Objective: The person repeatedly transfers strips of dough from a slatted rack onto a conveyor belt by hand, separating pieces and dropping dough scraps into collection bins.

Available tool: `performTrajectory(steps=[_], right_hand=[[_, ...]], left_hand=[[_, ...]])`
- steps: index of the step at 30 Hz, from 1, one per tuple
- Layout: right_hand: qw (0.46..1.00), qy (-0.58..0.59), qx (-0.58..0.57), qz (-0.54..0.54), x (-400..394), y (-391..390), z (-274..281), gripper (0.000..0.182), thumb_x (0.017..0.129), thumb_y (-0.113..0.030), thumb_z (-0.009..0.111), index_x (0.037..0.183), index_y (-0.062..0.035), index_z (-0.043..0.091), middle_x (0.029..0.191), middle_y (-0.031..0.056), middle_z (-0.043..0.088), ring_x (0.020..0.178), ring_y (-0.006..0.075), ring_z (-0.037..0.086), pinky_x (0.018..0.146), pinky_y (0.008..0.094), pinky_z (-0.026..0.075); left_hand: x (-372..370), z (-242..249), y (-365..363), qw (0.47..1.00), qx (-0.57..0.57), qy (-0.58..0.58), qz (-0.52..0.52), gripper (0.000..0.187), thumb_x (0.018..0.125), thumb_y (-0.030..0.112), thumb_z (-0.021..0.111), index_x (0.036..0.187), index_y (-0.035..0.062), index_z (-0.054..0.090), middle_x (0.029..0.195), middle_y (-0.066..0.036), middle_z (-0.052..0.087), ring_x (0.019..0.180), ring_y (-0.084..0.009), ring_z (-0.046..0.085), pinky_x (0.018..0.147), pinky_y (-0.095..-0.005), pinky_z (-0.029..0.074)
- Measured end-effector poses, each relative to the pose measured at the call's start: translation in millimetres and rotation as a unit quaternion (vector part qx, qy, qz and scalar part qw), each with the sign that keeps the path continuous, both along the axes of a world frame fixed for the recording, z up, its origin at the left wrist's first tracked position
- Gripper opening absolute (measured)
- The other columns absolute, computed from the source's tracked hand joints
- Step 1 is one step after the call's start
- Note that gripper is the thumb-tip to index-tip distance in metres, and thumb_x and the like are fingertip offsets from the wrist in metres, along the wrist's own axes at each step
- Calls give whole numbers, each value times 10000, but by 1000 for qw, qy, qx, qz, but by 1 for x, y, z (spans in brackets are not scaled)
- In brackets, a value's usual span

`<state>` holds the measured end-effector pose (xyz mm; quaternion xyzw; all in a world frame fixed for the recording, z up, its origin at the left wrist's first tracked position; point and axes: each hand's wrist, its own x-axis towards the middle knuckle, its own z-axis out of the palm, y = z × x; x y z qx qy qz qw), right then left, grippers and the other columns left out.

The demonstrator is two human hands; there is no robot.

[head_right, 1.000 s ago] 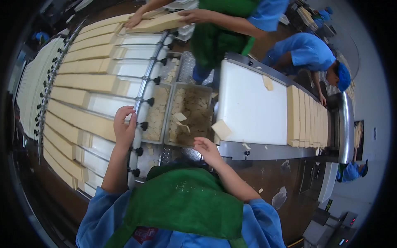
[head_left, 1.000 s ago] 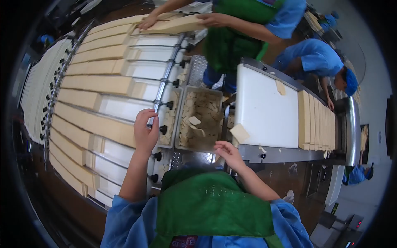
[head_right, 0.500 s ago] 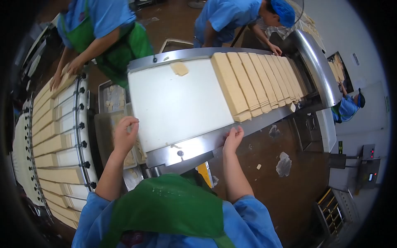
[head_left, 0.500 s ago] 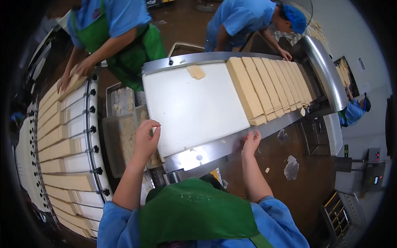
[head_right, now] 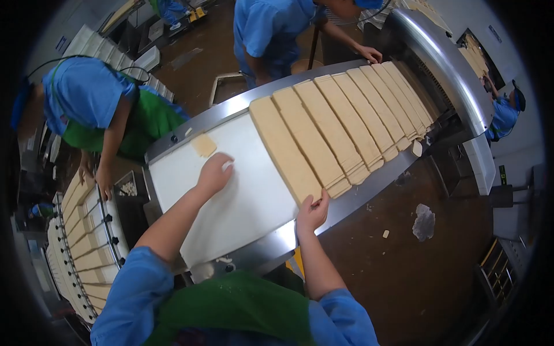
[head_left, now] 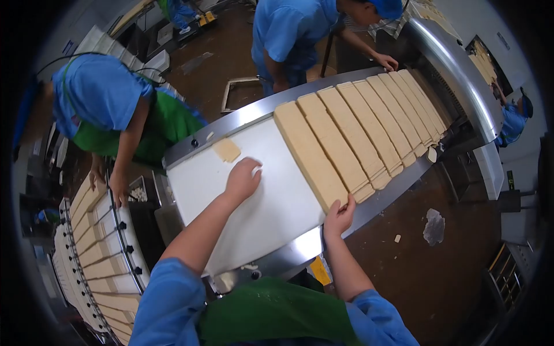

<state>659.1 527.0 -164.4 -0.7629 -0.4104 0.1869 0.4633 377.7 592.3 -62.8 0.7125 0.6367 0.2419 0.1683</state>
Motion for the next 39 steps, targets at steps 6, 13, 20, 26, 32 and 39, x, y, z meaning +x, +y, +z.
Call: performTrajectory(steps=[6, 13, 20, 26, 32, 39], right_hand=[[999, 18, -9, 25, 4, 3, 8, 457, 783, -155, 625, 1201, 13, 549, 689, 61, 491, 580, 179, 476, 541, 319, 399], [999, -15, 2, 48, 11, 2, 3, 423, 766, -168, 642, 1155, -9, 590, 667, 68, 506, 609, 223, 502, 570, 352, 413], [967, -46, -40, 249, -9, -30, 55, 390, 825, -211, 623, 1163, -23, 579, 743, 134, 612, 685, 300, 598, 656, 419, 478], [844, -39, -175, 505, -46, -47, 85, 632, 793, -350, 691, 1300, -51, 460, 968, 211, 630, 866, 383, 624, 752, 461, 500], [731, -150, -179, 641, -62, -19, 75, 873, 659, -306, 813, 1366, -86, 349, 1176, 258, 511, 1077, 425, 547, 904, 456, 487], [751, -110, -78, 647, -125, -57, 121, 768, 627, -170, 835, 1264, -15, 435, 1138, 215, 501, 1074, 394, 495, 948, 435, 445]], left_hand=[[72, -28, 151, 992, 75, 103, 28, 515, 796, 231, 666, 1229, -1, 513, 1243, -184, 531, 1191, -339, 473, 1001, -440, 372], [104, -42, 167, 974, -17, 151, 166, 721, 771, 422, 663, 1308, 4, 427, 1344, -162, 435, 1305, -287, 363, 1023, -503, 333], [30, -11, 93, 929, -79, 215, 291, 732, 711, 472, 700, 1246, 24, 476, 1227, -151, 502, 1199, -283, 448, 990, -493, 345], [-86, 57, -55, 864, -183, 241, 404, 716, 658, 544, 747, 1078, -10, 571, 1072, -191, 611, 1037, -358, 587, 884, -476, 469], [-129, 23, -213, 923, -66, -25, 379, 578, 715, 293, 805, 1110, -35, 540, 1043, -216, 626, 958, -372, 619, 835, -444, 496], [-150, 2, -305, 852, 103, -164, 486, 357, 931, 276, 574, 1127, -19, 528, 1033, -192, 619, 933, -306, 610, 844, -372, 462]])
